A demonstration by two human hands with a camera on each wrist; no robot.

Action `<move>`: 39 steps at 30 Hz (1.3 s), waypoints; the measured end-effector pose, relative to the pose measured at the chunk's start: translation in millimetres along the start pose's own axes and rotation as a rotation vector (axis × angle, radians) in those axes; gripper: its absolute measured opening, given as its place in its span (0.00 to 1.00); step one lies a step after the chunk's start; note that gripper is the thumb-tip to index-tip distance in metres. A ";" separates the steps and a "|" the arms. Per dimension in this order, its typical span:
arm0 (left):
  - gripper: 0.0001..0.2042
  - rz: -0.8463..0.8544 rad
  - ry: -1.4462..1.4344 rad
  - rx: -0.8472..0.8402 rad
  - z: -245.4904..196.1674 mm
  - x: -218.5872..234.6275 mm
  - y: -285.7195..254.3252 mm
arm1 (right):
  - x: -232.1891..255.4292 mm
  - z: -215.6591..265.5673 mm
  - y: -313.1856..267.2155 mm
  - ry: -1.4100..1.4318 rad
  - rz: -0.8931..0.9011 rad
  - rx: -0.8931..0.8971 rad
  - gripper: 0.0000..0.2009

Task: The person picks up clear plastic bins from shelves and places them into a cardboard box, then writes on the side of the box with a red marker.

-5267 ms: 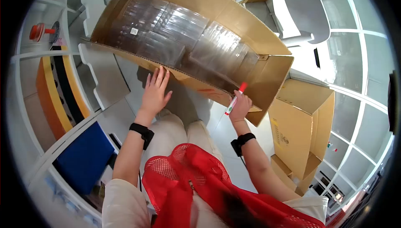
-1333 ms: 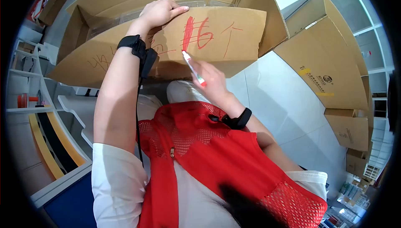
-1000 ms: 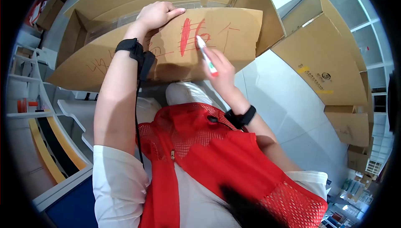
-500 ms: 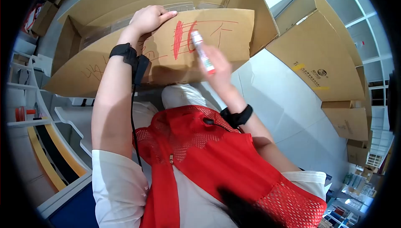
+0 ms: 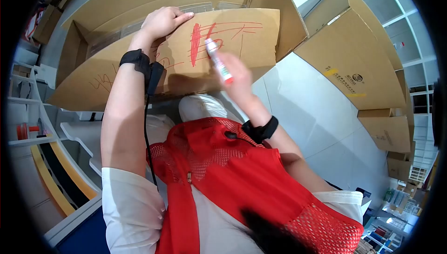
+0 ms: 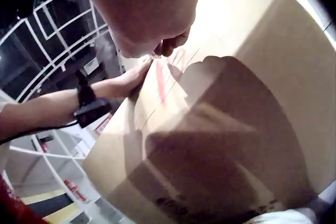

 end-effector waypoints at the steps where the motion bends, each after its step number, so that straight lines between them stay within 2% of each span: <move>1: 0.22 0.000 -0.006 0.002 0.0 1.1 -0.6 | -6.1 18.9 -0.5 0.038 0.070 -0.002 0.16; 3: 0.22 -0.007 -0.003 0.008 -0.2 1.8 -1.2 | -7.8 -1.6 -4.9 0.065 0.011 -0.102 0.16; 6: 0.23 -0.046 0.053 -0.026 4.7 1.6 1.4 | 36.1 -47.9 -7.5 0.051 -0.218 -0.257 0.15; 9: 0.23 -0.028 0.046 -0.011 0.0 4.5 -1.1 | 51.9 -50.2 -6.1 -0.010 -0.276 -0.294 0.15; 13: 0.22 0.002 0.014 0.010 -0.8 1.7 -2.1 | -4.1 11.3 -22.5 0.008 0.054 0.017 0.16; 16: 0.22 -0.040 0.062 -0.028 -3.9 5.3 -3.7 | 3.0 -22.0 -30.3 0.052 -0.061 -0.058 0.17; 19: 0.22 -0.037 0.091 -0.022 -3.2 5.2 -2.7 | 47.7 -66.1 -31.3 0.049 -0.234 -0.283 0.16; 22: 0.22 0.043 0.048 0.024 -3.3 3.2 -2.1 | 41.4 -54.7 -33.8 0.031 -0.210 -0.238 0.16; 25: 0.22 0.013 0.025 0.004 -5.6 4.1 -3.4 | -0.2 -6.3 -40.6 0.029 0.045 0.005 0.17; 28: 0.22 0.006 0.036 0.010 -7.1 5.1 -5.0 | 8.5 -29.2 -47.3 0.005 0.014 -0.035 0.19; 31: 0.22 0.000 0.057 0.024 -3.2 5.2 -3.7 | 48.9 -64.0 -49.5 -0.048 -0.137 -0.179 0.19; 34: 0.23 -0.058 0.040 -0.014 2.2 1.7 0.0 | 53.3 -54.6 -48.4 -0.074 -0.131 -0.201 0.18; 37: 0.23 -0.064 0.056 -0.055 3.0 0.9 1.0 | 27.9 -17.4 -46.8 -0.089 0.032 -0.006 0.18; 39: 0.24 -0.057 0.075 -0.050 1.7 2.7 0.3 | 22.6 -21.4 -49.2 -0.117 0.073 -0.024 0.17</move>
Point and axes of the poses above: each hand's wrist, its own y-axis towards the middle knuckle, its own x-axis out of the back of the hand, z = x × y, the point moved 7 cm from there along y, towards the middle knuckle, and after that the axes turned 12 degrees about -x, right-handed, at the moved point
